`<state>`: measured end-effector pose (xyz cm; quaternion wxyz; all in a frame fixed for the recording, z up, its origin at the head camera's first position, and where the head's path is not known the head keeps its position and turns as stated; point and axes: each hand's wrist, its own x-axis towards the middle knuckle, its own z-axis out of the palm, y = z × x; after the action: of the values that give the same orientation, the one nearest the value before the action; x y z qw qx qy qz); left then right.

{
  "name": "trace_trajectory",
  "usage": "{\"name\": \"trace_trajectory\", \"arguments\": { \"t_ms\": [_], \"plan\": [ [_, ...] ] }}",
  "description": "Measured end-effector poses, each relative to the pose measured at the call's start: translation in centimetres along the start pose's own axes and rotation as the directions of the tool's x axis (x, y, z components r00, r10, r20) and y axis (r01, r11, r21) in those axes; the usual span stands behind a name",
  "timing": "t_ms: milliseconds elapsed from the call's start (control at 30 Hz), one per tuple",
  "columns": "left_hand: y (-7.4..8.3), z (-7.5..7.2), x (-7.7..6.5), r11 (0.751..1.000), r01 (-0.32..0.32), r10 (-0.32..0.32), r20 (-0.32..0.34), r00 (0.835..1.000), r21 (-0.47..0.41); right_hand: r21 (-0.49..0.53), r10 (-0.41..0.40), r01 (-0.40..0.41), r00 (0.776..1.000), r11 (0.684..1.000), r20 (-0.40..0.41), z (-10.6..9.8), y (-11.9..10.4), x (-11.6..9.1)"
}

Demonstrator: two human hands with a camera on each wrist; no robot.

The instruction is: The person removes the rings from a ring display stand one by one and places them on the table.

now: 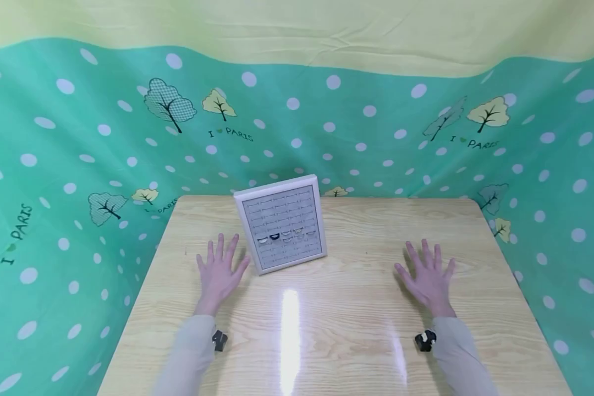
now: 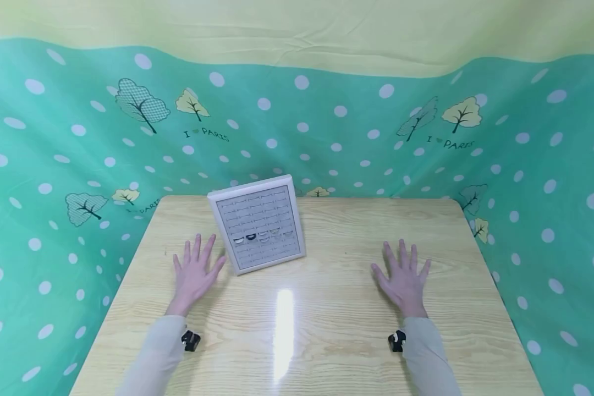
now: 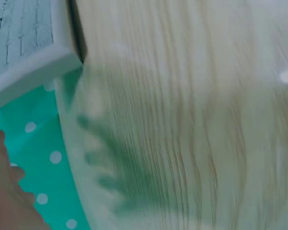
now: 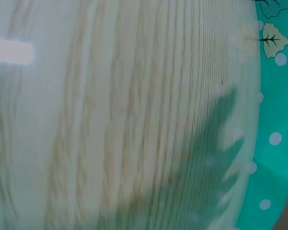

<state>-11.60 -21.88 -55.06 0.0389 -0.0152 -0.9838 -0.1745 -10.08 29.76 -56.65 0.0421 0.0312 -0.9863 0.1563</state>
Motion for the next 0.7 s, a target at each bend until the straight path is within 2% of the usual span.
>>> {"name": "trace_trajectory", "arguments": {
  "t_ms": [100,167,233,333,433,533,633,700],
  "plan": [
    [0.9,0.7,0.3,0.994,-0.007,0.007,-0.005,1.000,-0.106,0.048,-0.035,0.035,0.999,0.998,-0.001,0.5,-0.5,0.1],
    [1.5,1.2,0.6,0.981,-0.005,0.005,-0.004,1.000,-0.194,0.083,-0.053,0.053,0.999,0.995,0.000,0.8,-1.1,0.1],
    [1.9,1.7,0.8,0.958,0.000,-0.002,-0.007,1.000,-0.288,0.113,-0.064,0.063,0.998,0.992,0.007,1.3,-1.6,0.2],
    [2.4,2.1,1.1,0.906,0.009,-0.018,-0.017,1.000,-0.424,0.152,-0.073,0.070,0.997,0.986,0.016,1.9,-2.6,0.2],
    [3.0,2.1,1.6,0.839,0.006,-0.035,-0.044,0.998,-0.544,0.175,-0.077,0.073,0.997,0.982,0.014,2.4,-3.5,0.2],
    [3.6,1.5,2.2,0.766,-0.027,-0.029,-0.075,0.997,-0.642,0.192,-0.081,0.077,0.997,0.978,0.010,2.8,-4.4,0.3],
    [4.5,0.0,2.5,0.666,-0.060,-0.019,-0.097,0.995,-0.743,0.208,-0.080,0.076,0.997,0.975,0.011,3.2,-5.0,0.2],
    [5.2,-1.3,2.6,0.614,-0.078,-0.016,-0.111,0.994,-0.786,0.216,-0.077,0.073,0.997,0.974,0.014,3.6,-5.3,0.0]
  ]
}}
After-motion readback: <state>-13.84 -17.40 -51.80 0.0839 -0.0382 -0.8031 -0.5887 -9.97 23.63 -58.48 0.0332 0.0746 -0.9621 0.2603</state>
